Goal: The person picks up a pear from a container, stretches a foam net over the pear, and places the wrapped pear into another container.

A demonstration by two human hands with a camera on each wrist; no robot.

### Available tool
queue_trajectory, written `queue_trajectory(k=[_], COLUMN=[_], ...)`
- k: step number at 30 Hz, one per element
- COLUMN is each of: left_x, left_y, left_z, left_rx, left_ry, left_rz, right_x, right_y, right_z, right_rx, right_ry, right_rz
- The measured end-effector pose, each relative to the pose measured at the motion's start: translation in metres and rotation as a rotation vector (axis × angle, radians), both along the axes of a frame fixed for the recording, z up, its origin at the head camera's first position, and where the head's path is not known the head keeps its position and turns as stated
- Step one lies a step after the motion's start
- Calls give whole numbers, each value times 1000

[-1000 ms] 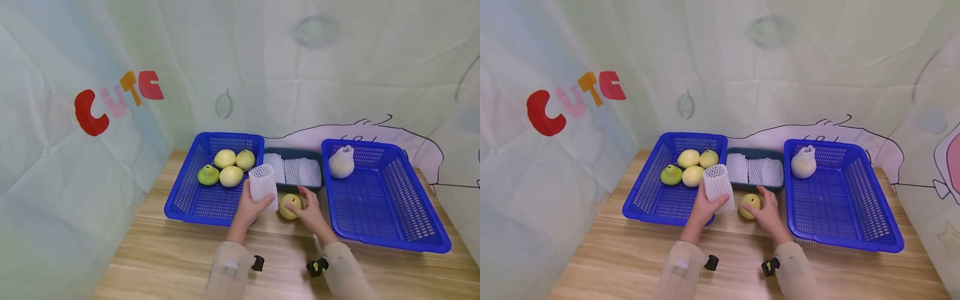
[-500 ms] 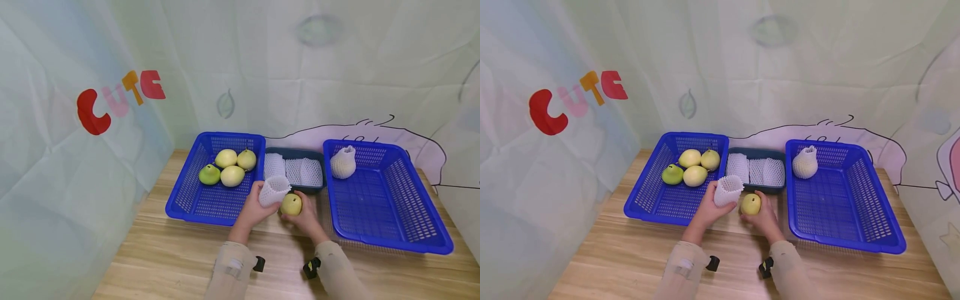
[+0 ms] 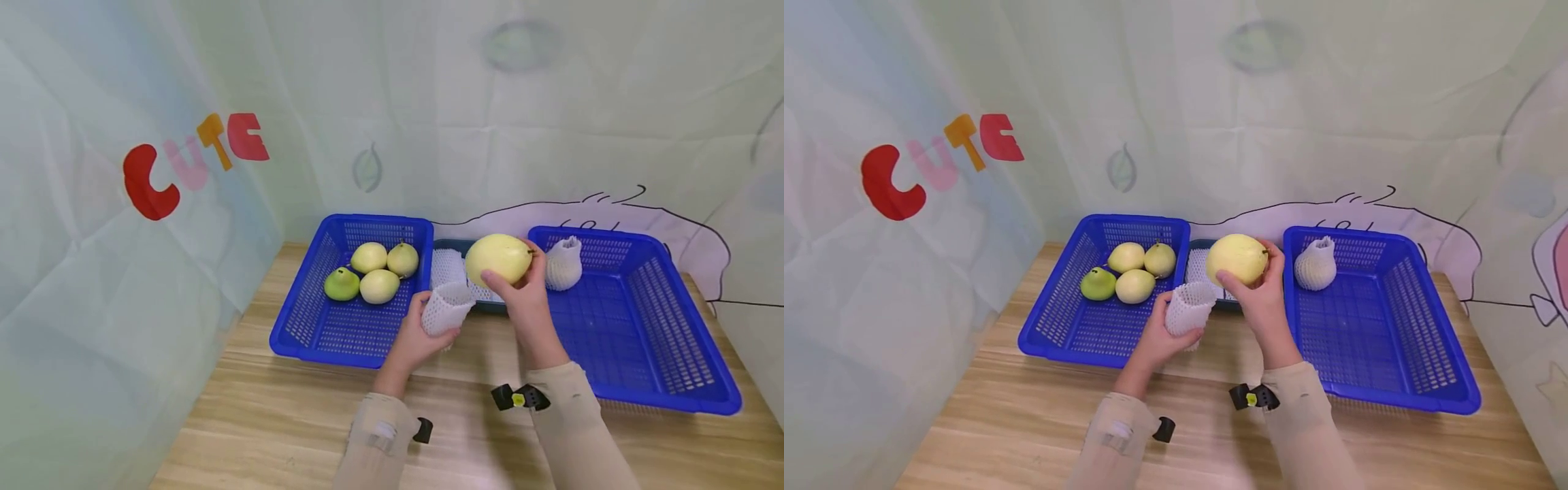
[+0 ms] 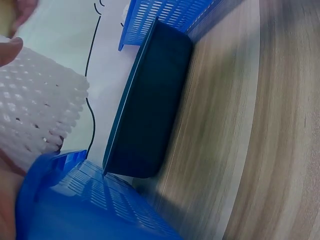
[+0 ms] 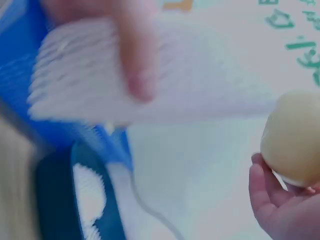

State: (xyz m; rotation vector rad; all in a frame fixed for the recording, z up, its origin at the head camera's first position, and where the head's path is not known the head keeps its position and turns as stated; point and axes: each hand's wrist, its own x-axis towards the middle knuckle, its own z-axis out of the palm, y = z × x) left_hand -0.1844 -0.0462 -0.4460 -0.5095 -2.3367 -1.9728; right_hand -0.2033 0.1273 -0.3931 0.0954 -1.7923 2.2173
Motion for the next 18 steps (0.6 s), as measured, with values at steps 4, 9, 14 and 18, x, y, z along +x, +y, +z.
queue_trajectory(k=[4, 9, 14, 18], left_x=[0, 0, 1, 1], left_y=[-1, -1, -1, -1], left_z=[1, 2, 2, 2], left_rx=[-15, -22, -40, -54], left_ry=[-7, -2, 14, 29], left_rz=[-9, 0, 15, 14], right_x=[8, 12, 12, 10], right_y=[-4, -4, -3, -3], right_z=[11, 6, 2, 1], right_rx=[50, 214, 269, 311], right_ry=[34, 29, 13, -30], right_rz=[137, 213, 209, 210])
